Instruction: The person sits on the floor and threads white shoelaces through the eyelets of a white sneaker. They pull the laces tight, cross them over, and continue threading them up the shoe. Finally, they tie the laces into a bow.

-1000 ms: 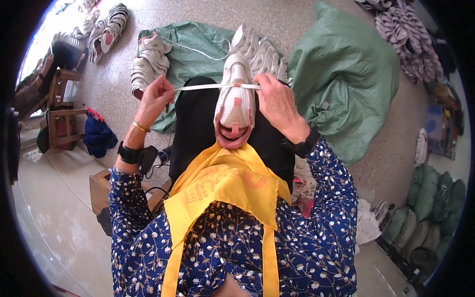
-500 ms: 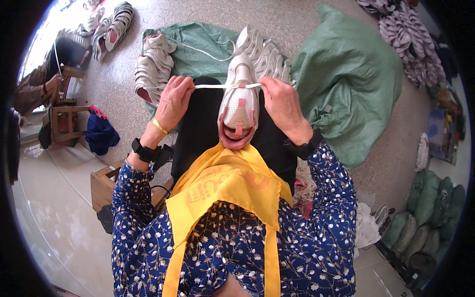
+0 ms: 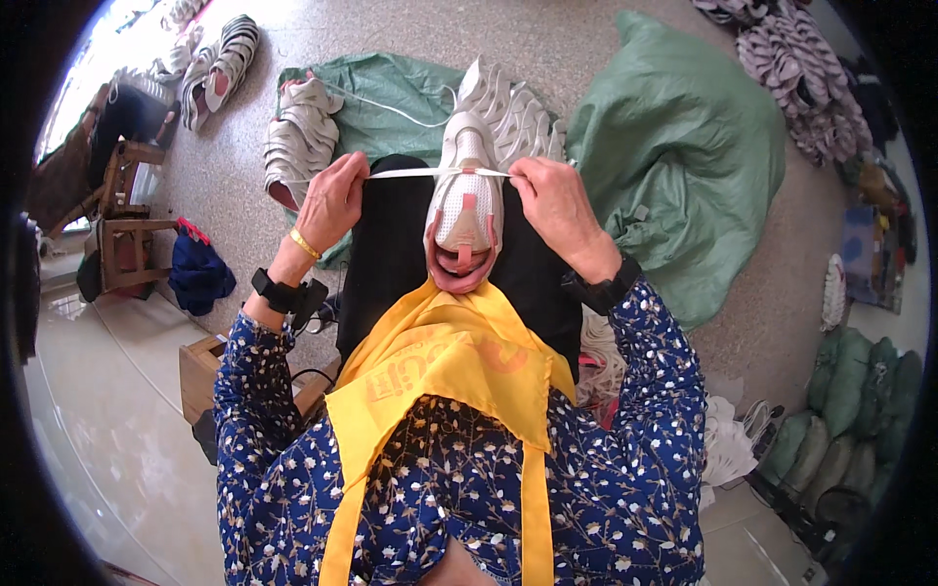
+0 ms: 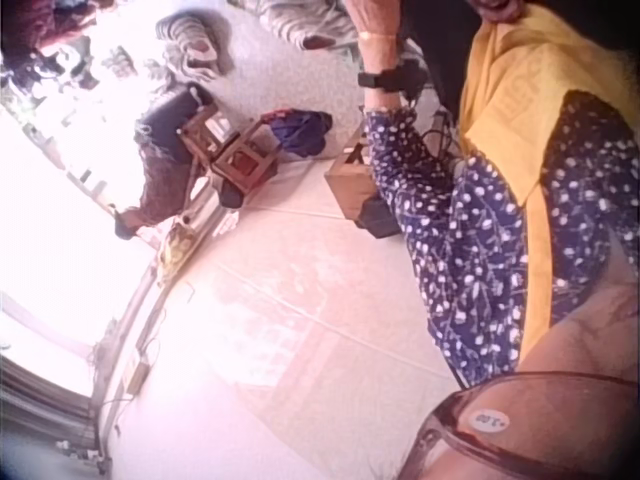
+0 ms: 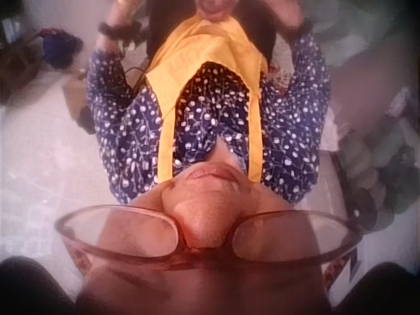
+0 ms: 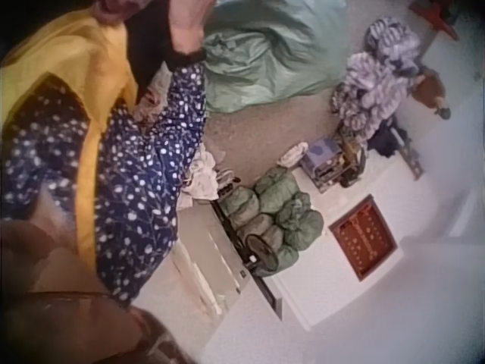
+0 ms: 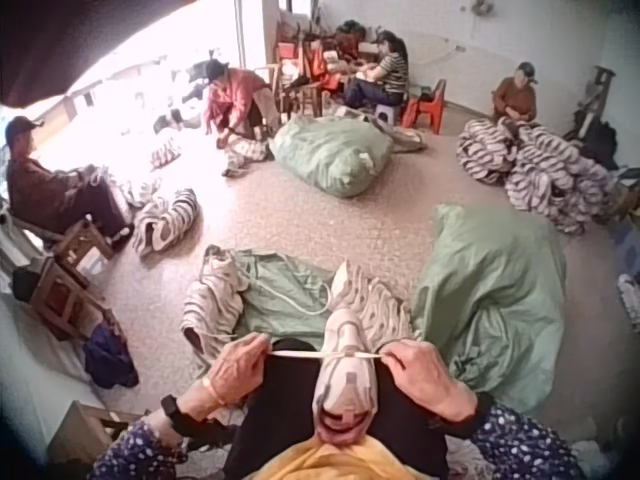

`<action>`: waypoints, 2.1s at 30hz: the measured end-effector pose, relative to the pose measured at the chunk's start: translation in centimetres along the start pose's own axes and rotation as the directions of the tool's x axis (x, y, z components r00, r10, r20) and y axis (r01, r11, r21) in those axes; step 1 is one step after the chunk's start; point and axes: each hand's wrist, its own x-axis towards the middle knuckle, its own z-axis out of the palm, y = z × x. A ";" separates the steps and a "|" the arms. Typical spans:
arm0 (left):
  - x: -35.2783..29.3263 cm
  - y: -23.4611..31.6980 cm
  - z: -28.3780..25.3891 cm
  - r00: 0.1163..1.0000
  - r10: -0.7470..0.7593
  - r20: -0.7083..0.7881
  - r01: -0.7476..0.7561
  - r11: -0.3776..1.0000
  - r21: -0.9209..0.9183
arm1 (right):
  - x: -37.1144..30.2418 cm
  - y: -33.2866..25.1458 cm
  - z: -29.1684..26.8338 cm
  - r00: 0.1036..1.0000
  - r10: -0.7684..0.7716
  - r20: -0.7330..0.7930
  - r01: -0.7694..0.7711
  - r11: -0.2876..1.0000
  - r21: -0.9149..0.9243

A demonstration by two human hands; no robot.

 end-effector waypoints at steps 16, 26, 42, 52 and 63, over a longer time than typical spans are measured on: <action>-8.8 -11.5 -6.5 0.985 -0.167 -0.044 0.172 0.936 0.308 | -2.7 4.7 -4.0 0.939 0.341 0.037 -0.343 0.936 0.075; -16.9 -21.8 -14.9 0.885 -0.333 -0.325 0.464 0.670 0.579 | -11.6 16.0 -9.2 0.866 0.496 -0.072 -0.489 0.867 0.094; -24.8 -26.7 -22.3 0.791 -0.357 -0.497 0.612 0.462 0.641 | -25.9 27.8 -20.5 0.683 0.718 -0.135 -0.719 0.693 0.052; -23.5 -25.1 -22.8 0.696 -0.403 -0.594 0.715 0.465 0.523 | -30.3 29.2 -24.4 0.558 0.788 -0.260 -0.814 0.581 0.015; -14.2 -21.9 -20.8 0.861 -0.267 -0.432 0.494 0.637 0.592 | -24.8 29.2 -21.7 0.505 0.853 -0.133 -0.862 0.507 -0.026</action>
